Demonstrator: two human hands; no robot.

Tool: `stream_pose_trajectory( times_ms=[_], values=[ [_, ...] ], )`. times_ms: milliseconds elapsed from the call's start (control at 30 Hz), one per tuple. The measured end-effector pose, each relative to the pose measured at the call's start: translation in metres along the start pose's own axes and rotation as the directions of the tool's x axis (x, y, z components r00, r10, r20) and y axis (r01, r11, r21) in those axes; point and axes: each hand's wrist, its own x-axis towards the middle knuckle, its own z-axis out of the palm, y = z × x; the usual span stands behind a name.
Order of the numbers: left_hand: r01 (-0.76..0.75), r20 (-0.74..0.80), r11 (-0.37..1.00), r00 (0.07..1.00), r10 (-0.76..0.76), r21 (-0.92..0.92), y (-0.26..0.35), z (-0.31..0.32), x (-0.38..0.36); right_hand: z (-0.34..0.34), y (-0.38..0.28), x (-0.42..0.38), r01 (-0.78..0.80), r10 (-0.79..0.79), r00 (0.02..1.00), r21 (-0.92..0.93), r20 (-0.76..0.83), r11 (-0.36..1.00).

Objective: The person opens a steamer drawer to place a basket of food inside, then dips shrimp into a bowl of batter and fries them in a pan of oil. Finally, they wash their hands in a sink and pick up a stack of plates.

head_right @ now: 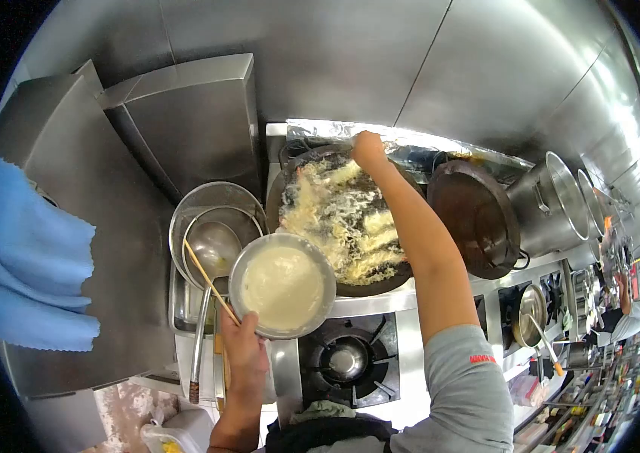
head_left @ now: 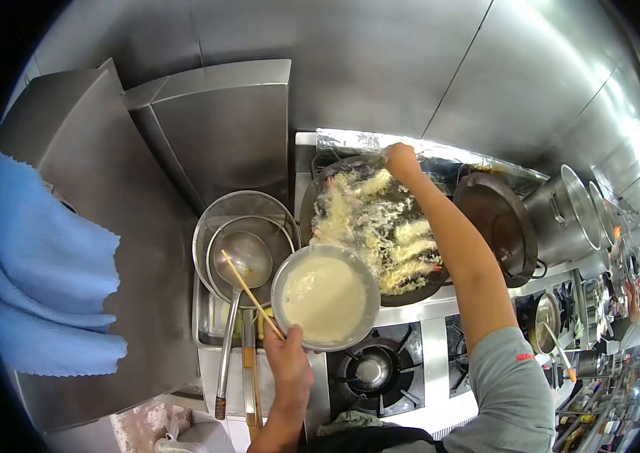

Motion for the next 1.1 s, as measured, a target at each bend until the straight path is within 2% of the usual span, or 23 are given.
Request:
stream_pose_trajectory(
  times_ms=[33, 100, 133, 167, 233, 300, 367, 433, 500, 567, 633, 667, 733, 767, 867, 900, 967, 1033, 1100],
  values=[
    [-0.005, 0.002, 1.000, 1.000, 0.005, 0.001, 0.000, 0.001, 0.001, -0.003, 0.004, 0.000, -0.001, 0.001, 1.000, 0.002, -0.005, 1.000],
    [-0.008, 0.026, 1.000, 1.000, 0.008, -0.001, -0.003, 0.003, 0.002, -0.014, 0.010, -0.005, -0.083, 0.109, 0.987, 0.205, -0.118, 0.975],
    [-0.003, 0.034, 1.000, 0.999, 0.003, 0.002, -0.002, 0.006, 0.001, -0.015, 0.015, -0.007, -0.023, 0.138, 0.958, 0.410, -0.253, 0.912],
    [-0.007, 0.036, 1.000, 0.999, 0.006, 0.020, -0.001, 0.011, 0.002, -0.025, 0.016, -0.011, -0.035, 0.148, 0.957, 0.406, -0.251, 0.913],
    [0.009, 0.054, 0.999, 0.998, -0.012, 0.052, -0.001, 0.021, 0.007, -0.066, 0.002, -0.023, -0.123, 0.264, 0.949, 0.567, -0.174, 0.814],
    [-0.010, 0.106, 0.999, 0.994, 0.006, 0.038, -0.009, 0.027, 0.017, -0.111, -0.008, -0.045, -0.031, 0.128, 0.980, 0.512, -0.155, 0.858],
    [0.020, 0.114, 0.996, 0.993, -0.029, 0.085, -0.006, 0.046, 0.018, -0.115, -0.005, -0.057, 0.202, -0.087, 0.975, 0.651, -0.204, 0.731],
    [0.022, 0.121, 0.992, 0.992, -0.038, 0.125, -0.008, 0.064, 0.026, -0.156, -0.032, -0.095, -0.046, -0.188, 0.971, 0.893, 0.144, 0.448],
    [-0.007, 0.128, 0.990, 0.992, -0.011, 0.140, -0.019, 0.076, 0.040, -0.172, -0.055, -0.122, -0.142, -0.218, 0.927, 0.822, 0.305, 0.551],
    [-0.008, 0.175, 0.991, 0.985, -0.015, 0.135, -0.030, 0.086, 0.052, -0.150, -0.064, -0.138, 0.196, -0.441, 0.872, 0.675, 0.211, 0.711],
    [-0.018, 0.221, 0.993, 0.975, -0.009, 0.120, -0.032, 0.096, 0.056, -0.138, -0.076, -0.157, 0.234, -0.429, 0.825, 0.469, 0.368, 0.852],
    [-0.021, 0.237, 0.993, 0.971, -0.007, 0.114, -0.032, 0.100, 0.055, -0.126, -0.078, -0.169, 0.228, -0.421, 0.832, 0.468, 0.363, 0.854],
    [-0.030, 0.262, 0.994, 0.965, 0.002, 0.104, -0.035, 0.108, 0.057, -0.100, -0.080, -0.188, 0.347, -0.415, 0.876, 0.275, 0.246, 0.897],
    [-0.032, 0.247, 0.994, 0.969, 0.005, 0.104, -0.037, 0.110, 0.057, -0.096, -0.083, -0.191, 0.347, -0.413, 0.878, 0.271, 0.242, 0.898],
    [-0.023, 0.215, 0.994, 0.977, -0.001, 0.109, -0.041, 0.112, 0.050, -0.092, -0.094, -0.190, 0.140, -0.267, 0.867, 0.309, 0.420, 0.941],
    [-0.015, 0.201, 0.993, 0.980, -0.008, 0.115, -0.040, 0.112, 0.047, -0.098, -0.091, -0.190, 0.143, -0.269, 0.868, 0.309, 0.417, 0.940],
    [-0.018, 0.191, 0.991, 0.982, -0.008, 0.134, -0.040, 0.107, 0.044, -0.113, -0.080, -0.192, 0.089, -0.236, 0.901, 0.378, 0.364, 0.922],
    [-0.014, 0.166, 0.988, 0.986, -0.012, 0.156, -0.039, 0.099, 0.038, -0.117, -0.057, -0.182, 0.239, -0.303, 0.946, 0.387, 0.115, 0.891],
    [-0.020, 0.173, 0.985, 0.985, -0.010, 0.171, -0.035, 0.091, 0.028, -0.175, -0.042, -0.179, 0.241, -0.284, 0.952, 0.293, 0.112, 0.925]
  ],
)
